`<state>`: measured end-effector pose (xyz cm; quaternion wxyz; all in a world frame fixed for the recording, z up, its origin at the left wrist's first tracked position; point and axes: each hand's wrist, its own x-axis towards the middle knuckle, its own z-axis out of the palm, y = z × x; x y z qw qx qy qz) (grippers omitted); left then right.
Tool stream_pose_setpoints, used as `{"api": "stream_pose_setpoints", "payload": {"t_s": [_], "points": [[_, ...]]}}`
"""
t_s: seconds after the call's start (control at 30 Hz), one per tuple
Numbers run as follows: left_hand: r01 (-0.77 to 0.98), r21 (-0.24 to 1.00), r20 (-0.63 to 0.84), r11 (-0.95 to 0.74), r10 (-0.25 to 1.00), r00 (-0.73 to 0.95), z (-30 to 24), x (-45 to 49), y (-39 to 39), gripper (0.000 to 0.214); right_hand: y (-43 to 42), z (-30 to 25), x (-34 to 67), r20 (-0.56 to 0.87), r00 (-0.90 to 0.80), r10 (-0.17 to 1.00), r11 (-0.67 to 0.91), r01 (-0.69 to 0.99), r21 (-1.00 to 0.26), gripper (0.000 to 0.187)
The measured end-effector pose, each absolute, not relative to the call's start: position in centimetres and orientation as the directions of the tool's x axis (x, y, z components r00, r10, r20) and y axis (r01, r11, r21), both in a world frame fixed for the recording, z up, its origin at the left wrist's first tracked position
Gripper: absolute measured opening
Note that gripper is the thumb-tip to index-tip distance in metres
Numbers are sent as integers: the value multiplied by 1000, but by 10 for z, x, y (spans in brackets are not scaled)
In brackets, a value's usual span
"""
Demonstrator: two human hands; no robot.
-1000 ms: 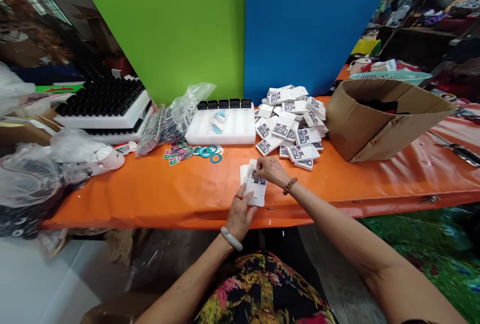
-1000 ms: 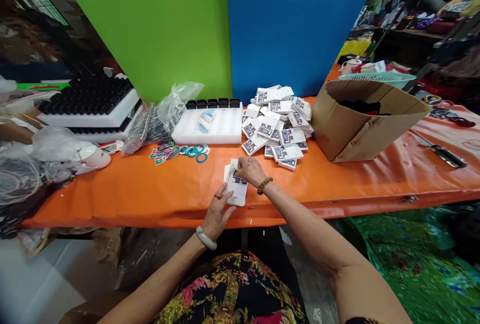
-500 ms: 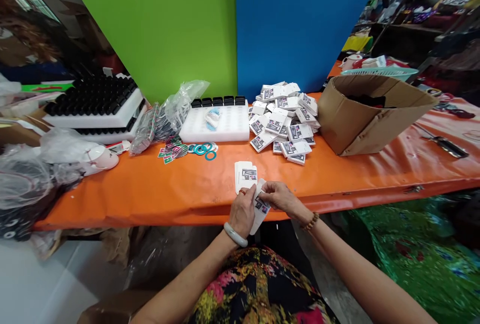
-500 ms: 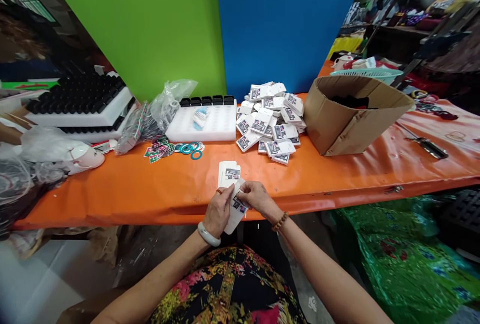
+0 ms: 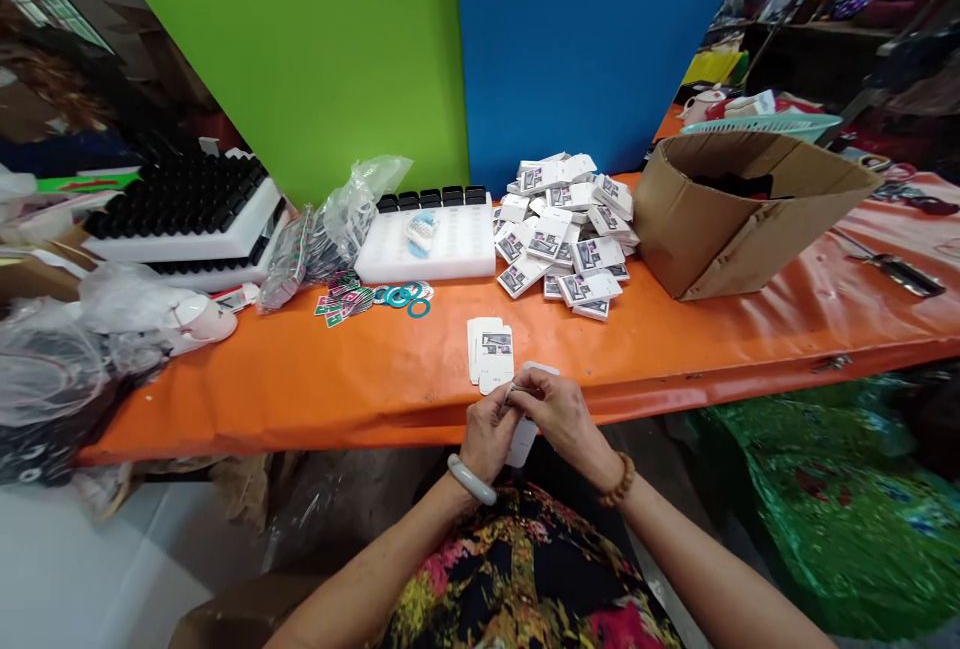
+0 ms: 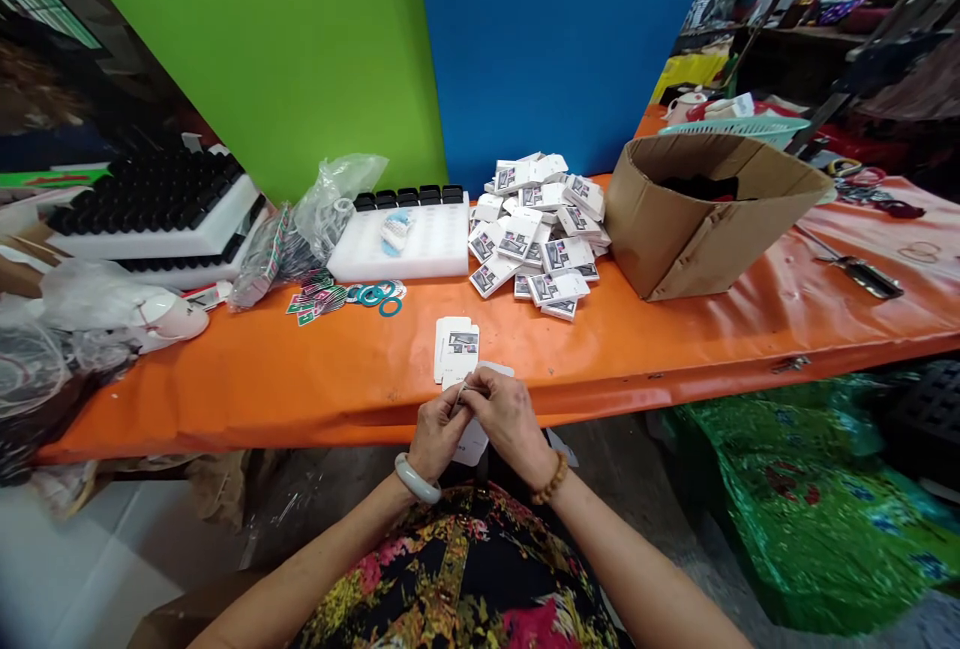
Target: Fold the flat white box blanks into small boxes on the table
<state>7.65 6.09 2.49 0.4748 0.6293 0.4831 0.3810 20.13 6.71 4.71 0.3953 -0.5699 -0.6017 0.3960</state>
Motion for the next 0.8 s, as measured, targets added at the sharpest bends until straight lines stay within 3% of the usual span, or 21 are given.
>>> {"api": "stream_pose_setpoints", "payload": {"t_s": [0.07, 0.13, 0.2, 0.27, 0.33, 0.47, 0.57, 0.63, 0.7, 0.8], "points": [[131, 991, -7, -18, 982, 187, 23, 74, 65, 26, 63, 47, 202, 179, 85, 980, 111, 513, -851, 15], [17, 997, -80, 78, 989, 124, 20, 71, 70, 27, 61, 43, 206, 213, 195, 957, 73, 549, -832, 35], [-99, 981, -159, 166, 984, 75, 18, 68, 74, 28, 60, 36, 212, 61, 167, 984, -18, 437, -899, 41], [-186, 959, -210, 215, 977, 44, 16, 68, 76, 29, 59, 28, 214, -149, -17, 989, -142, 216, -966, 35], [-224, 947, -232, 231, 973, 22, 15, 69, 75, 29, 56, 20, 214, -238, -163, 957, -239, 16, -971, 30], [-171, 967, -190, 189, 982, 13, 14, 69, 69, 31, 46, 6, 211, -249, -131, 960, -263, -112, -958, 28], [-99, 984, -152, 150, 988, -13, 11, 65, 63, 45, 36, -2, 211, -202, -89, 975, -205, -25, -979, 30], [-55, 989, -140, 140, 990, 10, 8, 61, 57, 50, 30, -5, 213, -123, -36, 992, -121, 65, -991, 43], [-16, 994, -109, 110, 992, 57, 4, 59, 50, 47, 24, -7, 215, -66, -3, 998, -65, 127, -990, 52], [81, 992, -104, 94, 986, 127, 0, 58, 41, 37, 16, -12, 218, -86, 9, 996, -87, 142, -986, 46]]}}
